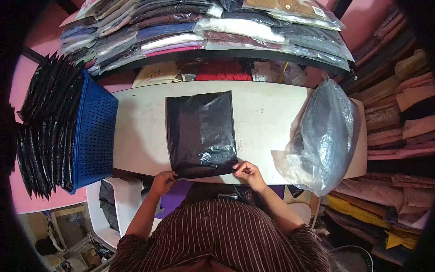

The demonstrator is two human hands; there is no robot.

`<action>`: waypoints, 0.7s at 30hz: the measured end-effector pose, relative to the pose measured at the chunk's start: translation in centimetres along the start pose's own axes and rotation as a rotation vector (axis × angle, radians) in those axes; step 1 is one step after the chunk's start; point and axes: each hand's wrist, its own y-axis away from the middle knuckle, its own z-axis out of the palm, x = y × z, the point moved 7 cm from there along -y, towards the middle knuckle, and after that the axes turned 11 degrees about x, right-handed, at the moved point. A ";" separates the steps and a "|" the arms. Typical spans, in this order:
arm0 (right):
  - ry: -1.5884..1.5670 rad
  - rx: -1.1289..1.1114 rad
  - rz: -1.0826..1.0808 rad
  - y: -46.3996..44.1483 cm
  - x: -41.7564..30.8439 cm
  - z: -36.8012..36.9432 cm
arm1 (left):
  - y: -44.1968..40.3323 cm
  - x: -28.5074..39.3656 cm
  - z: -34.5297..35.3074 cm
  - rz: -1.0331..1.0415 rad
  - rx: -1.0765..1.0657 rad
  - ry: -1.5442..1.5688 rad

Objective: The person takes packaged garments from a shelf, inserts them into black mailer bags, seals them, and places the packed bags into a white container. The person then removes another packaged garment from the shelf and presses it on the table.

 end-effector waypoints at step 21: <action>1.166 -0.130 -0.693 3.1 -3.1 2.1 | 0.3 0.0 -0.1 -0.020 0.015 -0.029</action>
